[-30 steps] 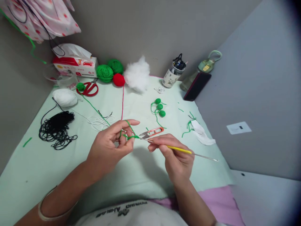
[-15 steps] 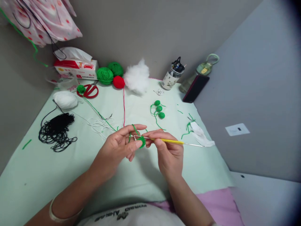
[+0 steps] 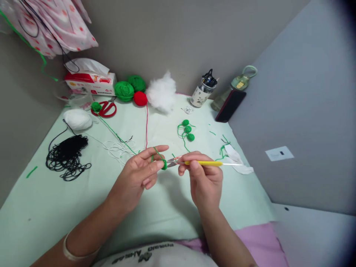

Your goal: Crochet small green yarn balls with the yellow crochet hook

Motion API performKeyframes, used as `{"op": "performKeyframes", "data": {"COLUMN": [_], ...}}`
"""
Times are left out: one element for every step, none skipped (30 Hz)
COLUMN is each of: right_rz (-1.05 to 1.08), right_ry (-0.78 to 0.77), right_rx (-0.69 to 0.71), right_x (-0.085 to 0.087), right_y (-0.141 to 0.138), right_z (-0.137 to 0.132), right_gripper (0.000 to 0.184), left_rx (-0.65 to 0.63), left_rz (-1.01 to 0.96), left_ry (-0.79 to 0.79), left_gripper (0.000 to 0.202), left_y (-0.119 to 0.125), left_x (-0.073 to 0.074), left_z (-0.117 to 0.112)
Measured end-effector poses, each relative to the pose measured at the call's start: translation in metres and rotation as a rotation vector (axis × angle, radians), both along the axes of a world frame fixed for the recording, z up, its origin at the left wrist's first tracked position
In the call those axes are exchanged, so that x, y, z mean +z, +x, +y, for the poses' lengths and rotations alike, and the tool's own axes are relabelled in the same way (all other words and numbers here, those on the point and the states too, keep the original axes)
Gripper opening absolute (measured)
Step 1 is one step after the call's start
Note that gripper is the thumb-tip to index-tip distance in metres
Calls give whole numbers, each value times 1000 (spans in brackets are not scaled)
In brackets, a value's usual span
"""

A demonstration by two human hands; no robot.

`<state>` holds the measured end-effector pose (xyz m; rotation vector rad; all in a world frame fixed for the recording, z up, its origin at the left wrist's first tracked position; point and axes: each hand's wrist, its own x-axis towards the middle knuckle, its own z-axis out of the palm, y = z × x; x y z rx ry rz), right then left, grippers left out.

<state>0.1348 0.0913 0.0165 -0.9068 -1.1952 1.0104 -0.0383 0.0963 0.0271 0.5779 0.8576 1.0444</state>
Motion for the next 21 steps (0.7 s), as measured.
{"op": "performKeyframes", "data": {"right_rz": [67,111,137,149,150,144,137,134,136,142,151,164,179,197,216,235,251,259,256,242,219], "right_ry": [-65,-119,-158,-177,-181,-175,-163,-151,-141,-134,-130,-131,-141,-159,-187,-220,-253,-279,-294,-299,-296], "right_rx": [27,47,58,63,66,66,64,58,50,44,42,44,53,62,74,86,94,102,106,110,109], "right_x": [0,0,-1,-3,-4,-5,-6,-6,-5,-3,-2,1,3,6,8,10,10,10,8,4,-1], "right_y": [-2,-4,-6,-8,-9,-10,-10,-10,-9,-8,-6,-5,-4,-2,-1,-1,-2,-3,-5,-7,-10], "right_z": [2,3,3,4,3,3,3,3,3,3,4,4,5,5,6,6,6,6,6,7,8], "right_gripper": [14,15,15,14,15,15,15,15,15,14,14,15,15,16,17,18,19,20,21,22,22], "left_rx": [23,43,52,56,51,41,26,6,-18,-44,-73,-97,-118,-133,-133,-134,-120,-94,-61,-16,27], "left_rz": [30,55,73,82,82,69,45,13,-23,-61,-99,-134,-162,-181,-189,-183,-161,-117,-53,22,103], "left_ry": [23,43,56,61,57,46,28,8,-13,-33,-53,-71,-86,-97,-95,-82,-54,-12,38,87,132], "left_gripper": [34,34,34,35,37,39,41,43,45,45,45,44,42,39,37,35,33,31,30,28,26], "left_y": [1,2,3,4,4,4,4,3,1,0,-2,-4,-5,-6,-7,-7,-6,-4,-3,-1,2], "left_x": [0,-1,-1,-1,-1,-1,0,0,0,1,1,1,2,2,2,2,2,1,-1,-3,-6], "left_z": [0,0,-1,-1,-2,-2,-2,-1,-1,-1,0,0,0,0,-1,-1,-1,-2,-2,-3,-3]}}
